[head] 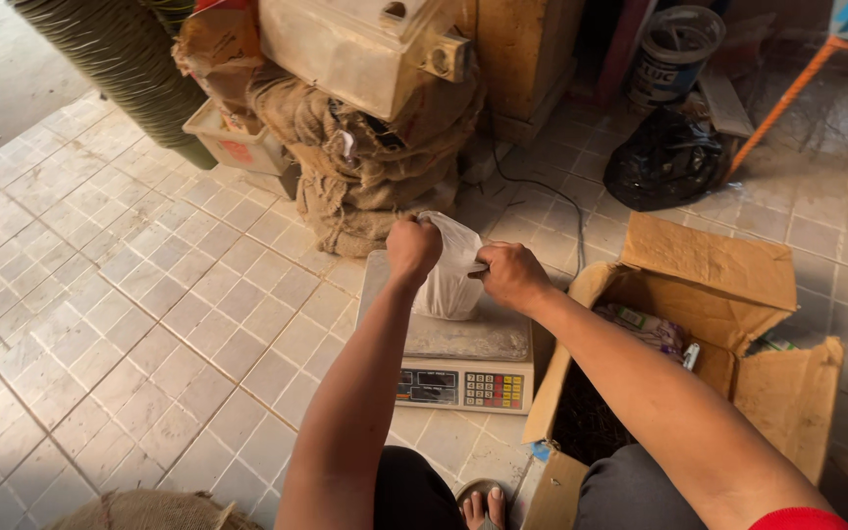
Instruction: The person scoops nails into a plastic bag by hand, weighs the bag on a digital scale, and seals the bag using a hand tool. The person then places the sealed bag into a cardboard box.
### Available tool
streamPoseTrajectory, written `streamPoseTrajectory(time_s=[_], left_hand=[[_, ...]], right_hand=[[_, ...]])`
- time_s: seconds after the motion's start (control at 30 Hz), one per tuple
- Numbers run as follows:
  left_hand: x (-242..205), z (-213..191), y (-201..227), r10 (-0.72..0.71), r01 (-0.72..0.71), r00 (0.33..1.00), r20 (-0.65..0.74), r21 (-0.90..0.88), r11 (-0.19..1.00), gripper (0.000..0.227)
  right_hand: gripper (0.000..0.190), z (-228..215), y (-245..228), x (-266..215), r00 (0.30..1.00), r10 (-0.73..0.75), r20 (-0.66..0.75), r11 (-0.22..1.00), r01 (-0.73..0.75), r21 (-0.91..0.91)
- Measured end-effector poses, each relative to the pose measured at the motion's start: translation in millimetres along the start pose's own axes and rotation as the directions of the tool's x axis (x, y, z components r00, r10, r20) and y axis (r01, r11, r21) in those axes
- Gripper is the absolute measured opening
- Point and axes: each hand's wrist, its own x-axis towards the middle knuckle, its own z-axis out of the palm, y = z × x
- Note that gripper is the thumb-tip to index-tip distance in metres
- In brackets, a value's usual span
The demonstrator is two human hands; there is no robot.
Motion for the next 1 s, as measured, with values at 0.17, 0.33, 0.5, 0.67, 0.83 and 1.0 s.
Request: streamPoseTrajectory(time_s=[0.17, 0.33, 0.5, 0.67, 0.83, 1.0], left_hand=[[-39.5, -4.9, 50.2, 0.117, -0.115, 0.991, 0.072, -0.038, 0.993, 0.037], [-74.9, 4.6, 86.1, 0.267, -0.259, 0.957, 0.112, -0.081, 0.962, 0.035], [-126.6, 27.4, 115.2, 0.413, -0.423, 0.88, 0.236, -0.008, 0.906, 0.03], [-169.1, 46.9, 139.8, 0.43, -0.524, 0.817, 0.384, 0.182, 0.832, 0.031], [-196.5, 88.5, 130.7, 0.413, -0.587, 0.74, 0.53, 0.21, 0.782, 0.033], [-221.9, 127.7, 112.9, 0.32, -0.761, 0.56, 0.764, 0.323, 0.562, 0.029]], right_hand=[[0.009, -74.3, -21.3, -33.1, 0.993, 0.072, -0.092, 0.993, -0.063, 0.098], [0.007, -146.4, -33.3, -64.8, 0.985, 0.102, -0.138, 0.994, -0.095, 0.057], [0.012, -220.2, -59.6, -125.9, 0.953, 0.301, 0.04, 0.923, -0.28, -0.263], [0.015, -236.2, -39.6, -176.8, 0.918, 0.371, 0.143, 0.882, -0.3, -0.363], [0.024, -237.4, -40.1, -212.7, 0.842, 0.476, 0.255, 0.841, -0.35, -0.414], [0.021, -207.5, 52.7, -248.8, 0.779, 0.484, 0.399, 0.835, -0.276, -0.475]])
